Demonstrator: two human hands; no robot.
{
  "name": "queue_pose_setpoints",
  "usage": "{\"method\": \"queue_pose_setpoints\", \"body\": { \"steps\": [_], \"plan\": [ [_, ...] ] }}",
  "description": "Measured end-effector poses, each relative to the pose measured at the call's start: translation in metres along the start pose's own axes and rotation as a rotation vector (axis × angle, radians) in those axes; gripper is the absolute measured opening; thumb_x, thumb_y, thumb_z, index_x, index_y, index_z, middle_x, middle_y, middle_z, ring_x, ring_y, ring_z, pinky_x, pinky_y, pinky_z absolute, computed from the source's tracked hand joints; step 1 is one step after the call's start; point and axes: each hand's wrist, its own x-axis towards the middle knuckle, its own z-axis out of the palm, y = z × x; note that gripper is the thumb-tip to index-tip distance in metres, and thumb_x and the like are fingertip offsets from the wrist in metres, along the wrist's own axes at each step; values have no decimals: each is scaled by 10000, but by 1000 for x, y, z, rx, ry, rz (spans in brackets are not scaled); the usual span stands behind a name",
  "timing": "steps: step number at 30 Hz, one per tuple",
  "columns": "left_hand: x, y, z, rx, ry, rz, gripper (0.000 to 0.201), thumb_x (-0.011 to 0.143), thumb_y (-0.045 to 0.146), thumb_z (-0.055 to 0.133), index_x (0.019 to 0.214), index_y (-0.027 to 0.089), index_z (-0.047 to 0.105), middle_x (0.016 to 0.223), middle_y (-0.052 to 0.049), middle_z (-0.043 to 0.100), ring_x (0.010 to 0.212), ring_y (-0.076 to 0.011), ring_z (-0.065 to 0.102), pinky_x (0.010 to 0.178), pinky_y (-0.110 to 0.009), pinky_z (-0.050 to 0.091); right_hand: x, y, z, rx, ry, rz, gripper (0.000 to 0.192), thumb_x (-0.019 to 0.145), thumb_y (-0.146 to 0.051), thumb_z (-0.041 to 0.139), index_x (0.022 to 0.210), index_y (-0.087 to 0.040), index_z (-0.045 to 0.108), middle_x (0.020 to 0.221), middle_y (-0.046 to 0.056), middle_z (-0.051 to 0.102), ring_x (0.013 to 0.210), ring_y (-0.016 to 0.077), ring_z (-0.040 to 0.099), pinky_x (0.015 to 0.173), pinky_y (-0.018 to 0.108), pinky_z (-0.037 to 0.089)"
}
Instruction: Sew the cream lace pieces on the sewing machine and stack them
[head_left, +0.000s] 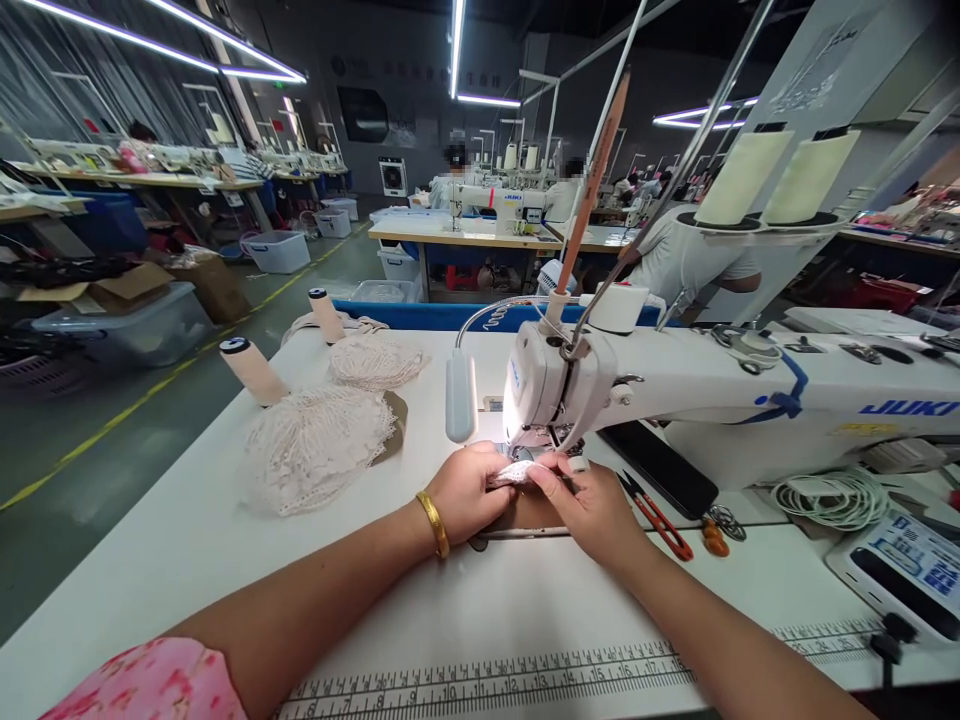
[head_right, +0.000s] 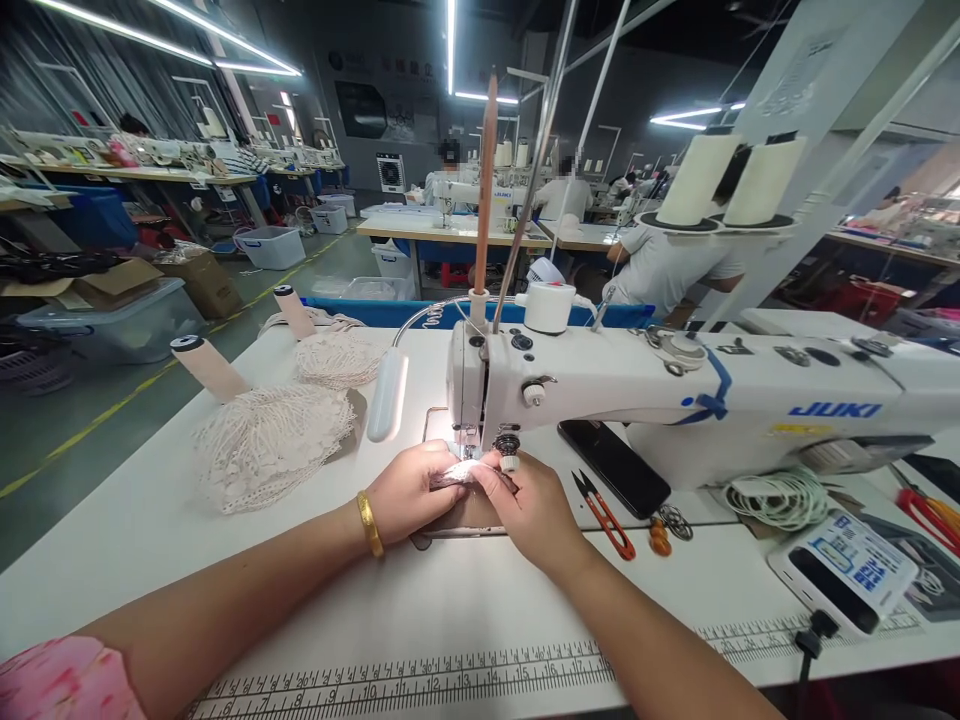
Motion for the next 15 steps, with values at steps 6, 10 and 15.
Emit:
{"method": "queue_pose_setpoints", "body": {
  "steps": [6, 10, 15],
  "plan": [
    [-1, -6, 5, -176, 15, -66, 210, 863, 261, 719, 689, 171, 644, 789, 0, 599, 733, -159, 618, 640, -240, 478, -1, 0, -2, -72, -24, -90, 318, 1082, -403, 503, 890, -246, 702, 798, 5, 727, 725, 190, 651, 712, 288, 518],
    [-12, -4, 3, -75, 50, 151, 230, 902, 225, 676, 676, 180, 676, 816, -22, 624, 770, -174, 599, 710, -292, 474, -4, 4, -8, -176, -194, -237, 340, 1123, -367, 472, 885, -228, 671, 788, 5, 696, 729, 181, 612, 711, 297, 461],
    [-35, 4, -1, 227, 47, 367, 187, 918, 80, 637, 950, 220, 755, 1035, -25, 746, 953, -198, 667, 862, -376, 457, -8, -1, -19, -294, -437, -426, 298, 1135, -284, 461, 916, -203, 647, 855, 23, 676, 834, 192, 592, 749, 312, 435]
  ]
}}
